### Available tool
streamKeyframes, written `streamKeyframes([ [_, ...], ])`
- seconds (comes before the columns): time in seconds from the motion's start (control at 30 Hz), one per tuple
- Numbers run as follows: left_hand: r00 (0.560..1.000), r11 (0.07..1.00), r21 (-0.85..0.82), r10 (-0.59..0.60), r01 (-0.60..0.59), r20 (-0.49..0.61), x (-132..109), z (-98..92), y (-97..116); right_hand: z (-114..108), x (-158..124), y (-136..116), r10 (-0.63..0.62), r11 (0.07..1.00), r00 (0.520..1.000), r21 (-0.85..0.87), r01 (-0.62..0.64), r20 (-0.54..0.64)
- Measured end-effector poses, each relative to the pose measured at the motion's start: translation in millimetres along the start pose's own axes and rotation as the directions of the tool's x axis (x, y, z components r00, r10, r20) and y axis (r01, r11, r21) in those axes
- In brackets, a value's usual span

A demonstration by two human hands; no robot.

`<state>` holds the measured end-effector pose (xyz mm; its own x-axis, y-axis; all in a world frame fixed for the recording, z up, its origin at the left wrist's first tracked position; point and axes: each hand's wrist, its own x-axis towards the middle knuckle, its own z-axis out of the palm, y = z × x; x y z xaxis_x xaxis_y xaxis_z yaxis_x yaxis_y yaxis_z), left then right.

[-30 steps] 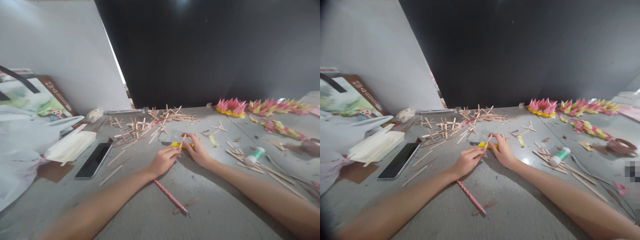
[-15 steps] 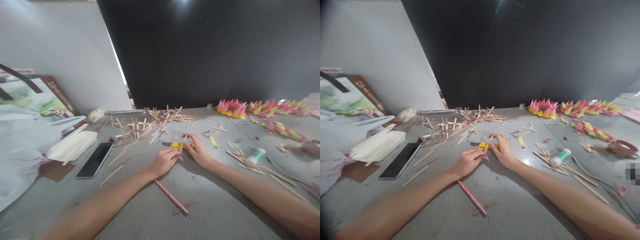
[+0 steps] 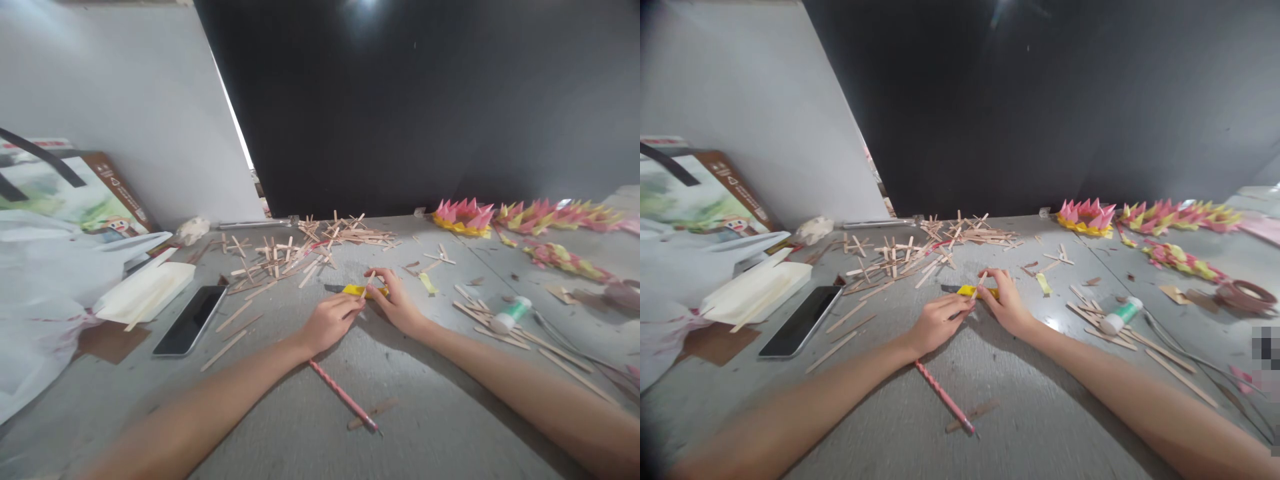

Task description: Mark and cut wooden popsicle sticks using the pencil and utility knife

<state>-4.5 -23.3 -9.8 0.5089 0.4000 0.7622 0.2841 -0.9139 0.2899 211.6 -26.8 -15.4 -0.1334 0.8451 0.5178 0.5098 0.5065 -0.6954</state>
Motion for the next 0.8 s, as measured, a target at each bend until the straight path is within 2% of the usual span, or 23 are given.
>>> streamKeyframes([
  [0.4, 0.999, 1.0, 0.012, -0.01, 0.01, 0.042, 1.9, -3.6, 2.2, -0.5, 1.7, -0.7, -0.002, 1.0, 1.0, 0.009, 0.003, -0.015],
  [0.6, 0.999, 0.999, 0.012, 0.03, -0.03, 0.042, 3.2, -4.2, 4.5, -1.7, 1.0, -1.3, -0.025, 1.0, 1.0, 0.0, 0.025, 0.008],
  [0.8, 0.999, 1.0, 0.005, 0.017, -0.017, 0.028, 3.0, -4.4, 5.1, -0.5, 0.3, -0.9, -0.01, 1.0, 1.0, -0.01, 0.01, 0.005],
])
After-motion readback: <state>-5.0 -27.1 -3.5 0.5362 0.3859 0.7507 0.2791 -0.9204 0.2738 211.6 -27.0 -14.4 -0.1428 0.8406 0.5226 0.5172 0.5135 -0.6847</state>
